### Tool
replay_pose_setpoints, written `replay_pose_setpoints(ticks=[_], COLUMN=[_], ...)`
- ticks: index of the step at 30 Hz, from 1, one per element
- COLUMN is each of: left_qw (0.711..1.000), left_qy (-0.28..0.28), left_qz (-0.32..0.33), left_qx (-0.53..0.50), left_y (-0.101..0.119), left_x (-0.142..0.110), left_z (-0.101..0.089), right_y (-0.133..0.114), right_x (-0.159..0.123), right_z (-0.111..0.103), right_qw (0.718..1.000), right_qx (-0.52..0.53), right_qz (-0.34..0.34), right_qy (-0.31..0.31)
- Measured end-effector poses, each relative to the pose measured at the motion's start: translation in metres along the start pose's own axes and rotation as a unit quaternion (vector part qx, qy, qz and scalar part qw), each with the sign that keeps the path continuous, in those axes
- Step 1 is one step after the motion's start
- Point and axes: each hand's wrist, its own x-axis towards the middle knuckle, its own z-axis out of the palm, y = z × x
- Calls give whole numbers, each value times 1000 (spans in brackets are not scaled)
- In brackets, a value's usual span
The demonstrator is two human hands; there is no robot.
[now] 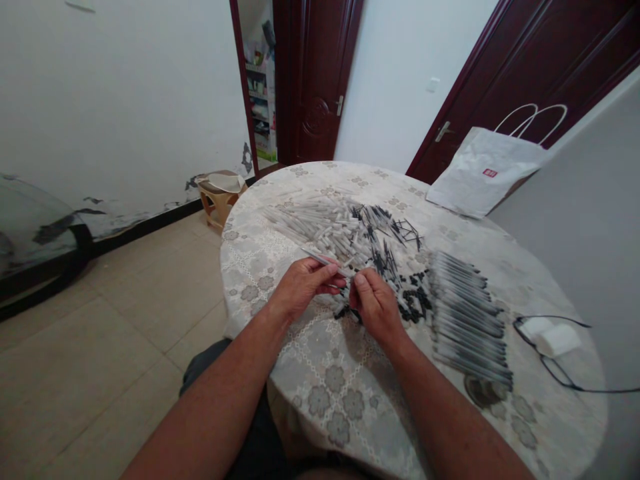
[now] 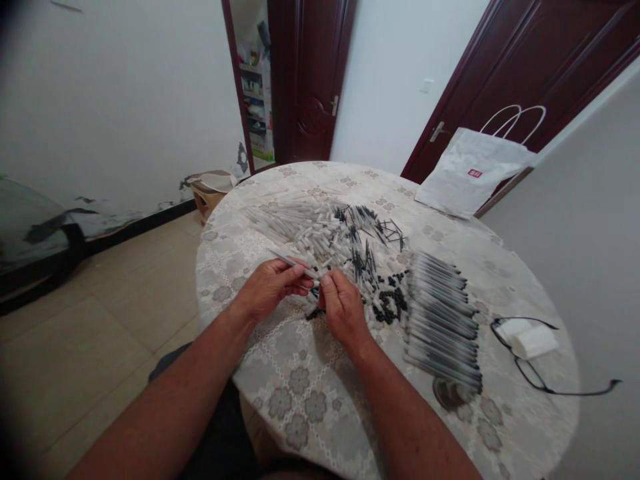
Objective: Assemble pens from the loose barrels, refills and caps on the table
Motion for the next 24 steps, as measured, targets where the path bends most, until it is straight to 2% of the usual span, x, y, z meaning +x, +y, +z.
replay_pose_setpoints(ticks=[4,7,11,14,21,24], left_qw=[997,982,922,878,788,773], left_qy=[-15,-53,-66,-82,-122,-129], left_qz=[27,47,105,133,137,139], left_qx=[73,176,366,452,587,606], left_y=[8,17,23,22,8,4], left_x=[-2,-3,-6,-9,-11,-9], left_z=[-5,-16,-38,-48,-38,-37], right_y=[-5,-15,-25,-19,12,17], right_x=[2,5,9,7,-15,-18], right_z=[-3,-11,-31,-42,-42,-44], right_qw=[998,990,980,982,991,991], right_qx=[-47,-118,-189,-187,-123,-118], right_qz=[-44,-69,-59,-37,0,-2], right_qy=[-2,-22,-25,-12,44,56])
